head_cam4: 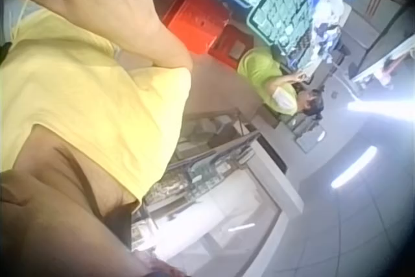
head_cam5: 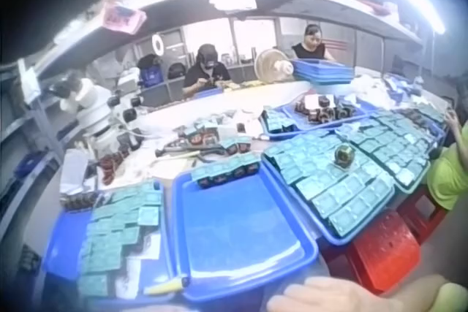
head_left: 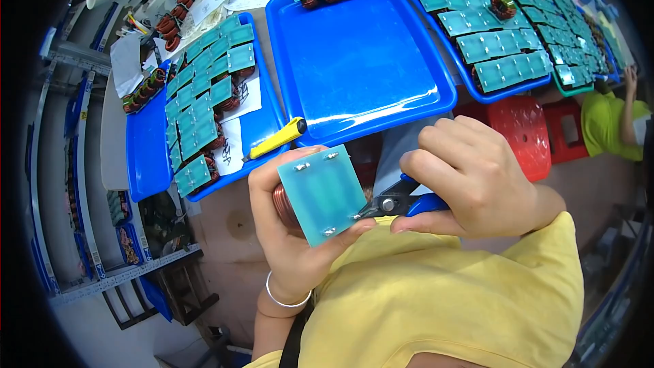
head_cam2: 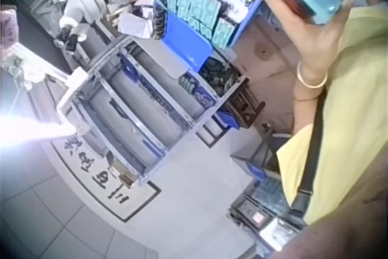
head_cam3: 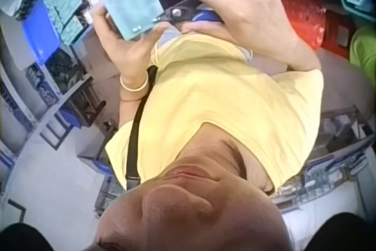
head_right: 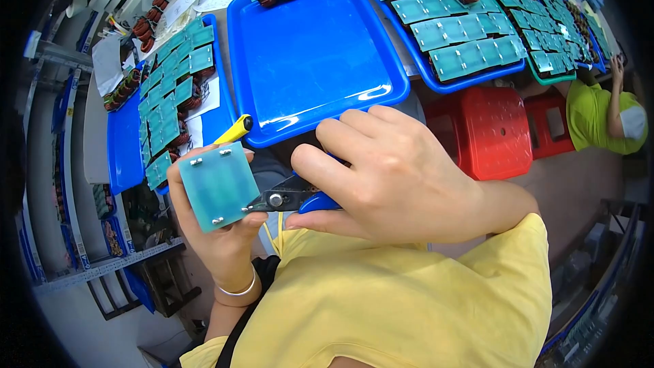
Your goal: Trimming the leads of transformers on circuit boards and organizing them into trays.
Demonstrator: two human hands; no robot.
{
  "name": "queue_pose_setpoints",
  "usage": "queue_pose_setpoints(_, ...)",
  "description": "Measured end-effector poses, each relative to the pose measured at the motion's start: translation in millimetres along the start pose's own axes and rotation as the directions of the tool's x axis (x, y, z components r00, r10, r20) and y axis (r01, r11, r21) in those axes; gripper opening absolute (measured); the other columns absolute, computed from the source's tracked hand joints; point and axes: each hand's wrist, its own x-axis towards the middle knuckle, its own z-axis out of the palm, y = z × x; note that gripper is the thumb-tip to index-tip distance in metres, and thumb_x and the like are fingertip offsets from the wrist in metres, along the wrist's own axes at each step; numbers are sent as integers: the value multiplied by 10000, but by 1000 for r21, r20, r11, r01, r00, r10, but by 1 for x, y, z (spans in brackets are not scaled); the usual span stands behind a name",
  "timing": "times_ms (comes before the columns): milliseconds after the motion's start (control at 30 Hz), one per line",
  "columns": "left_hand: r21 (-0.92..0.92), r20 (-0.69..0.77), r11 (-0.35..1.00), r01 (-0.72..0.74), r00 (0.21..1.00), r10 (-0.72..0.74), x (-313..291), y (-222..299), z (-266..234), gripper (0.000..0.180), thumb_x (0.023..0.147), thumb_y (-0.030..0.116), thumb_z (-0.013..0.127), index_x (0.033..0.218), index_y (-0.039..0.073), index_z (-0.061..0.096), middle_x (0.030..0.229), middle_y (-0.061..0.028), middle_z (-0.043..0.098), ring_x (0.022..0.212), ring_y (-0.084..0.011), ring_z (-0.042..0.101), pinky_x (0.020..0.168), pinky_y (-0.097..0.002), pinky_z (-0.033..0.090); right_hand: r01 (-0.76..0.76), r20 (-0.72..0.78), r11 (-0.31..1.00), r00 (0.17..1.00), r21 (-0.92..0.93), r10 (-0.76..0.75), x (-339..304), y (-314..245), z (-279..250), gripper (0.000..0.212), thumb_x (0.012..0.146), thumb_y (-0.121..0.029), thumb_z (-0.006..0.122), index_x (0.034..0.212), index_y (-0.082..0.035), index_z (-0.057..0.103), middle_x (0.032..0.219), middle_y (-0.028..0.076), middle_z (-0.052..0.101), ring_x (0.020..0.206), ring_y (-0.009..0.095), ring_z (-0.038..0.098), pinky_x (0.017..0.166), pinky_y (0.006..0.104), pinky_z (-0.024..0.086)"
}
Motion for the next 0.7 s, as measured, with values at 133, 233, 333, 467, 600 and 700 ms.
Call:
queue_pose_setpoints(133, 32, -19, 999, -30, 999, 31, -1, 2, 1, 746, 575, 170, 832, 1128, 19, 355, 1092, -124, 458, 980, -213, 505, 845, -321, 435, 10, 5, 1000, 1000, -8, -10, 0, -1, -2, 483, 692, -483, 632, 761, -28, 485, 655, 77, 374, 559, 234, 399, 500, 332, 312)
queue_pose_setpoints(233, 4, -5, 999, -53, 999, 53, 0, 2, 3, 733, 581, 178, 830, 1118, 16, 358, 1084, -133, 460, 979, -233, 504, 845, -335, 422, 14, 12, 1000, 1000, 0, -14, -1, -2, -3, 475, 702, -477, 624, 764, -27, 485, 658, 79, 371, 560, 235, 396, 500, 334, 306)
queue_pose_setpoints(333, 100, 21, 991, -85, 996, 83, 1, 4, 3, 717, 590, 177, 825, 1111, 15, 359, 1069, -135, 463, 980, -237, 501, 826, -336, 425, 13, 21, 1000, 1000, 0, -13, -2, 0, -3, 462, 709, -468, 620, 773, -30, 486, 655, 79, 366, 559, 237, 391, 500, 335, 301)
queue_pose_setpoints(467, 118, 28, 991, -68, 997, 65, 0, 4, 3, 702, 598, 170, 819, 1116, 14, 372, 1061, -120, 461, 964, -225, 504, 823, -322, 424, -23, 49, 999, 999, 27, 22, -7, -1, 0, 405, 686, -419, 652, 781, -59, 491, 657, 58, 404, 583, 213, 439, 525, 319, 348)
queue_pose_setpoints(600, 78, 2, 994, 76, 997, -76, -3, 3, 6, 702, 596, 175, 821, 1124, 19, 386, 1078, -107, 452, 959, -188, 504, 824, -295, 429, -64, 76, 995, 995, 80, 58, -15, 3, 12, 441, 687, -436, 655, 732, -52, 442, 641, 77, 391, 559, 241, 440, 497, 342, 340)
queue_pose_setpoints(700, 60, 30, 991, 121, 992, -123, -3, -1, 8, 721, 607, 207, 814, 1145, 21, 372, 1103, -106, 449, 981, -172, 497, 823, -285, 438, -100, 54, 987, 994, 123, 94, -21, 3, 16, 445, 677, -430, 670, 743, -50, 448, 647, 83, 411, 558, 245, 454, 496, 345, 352)
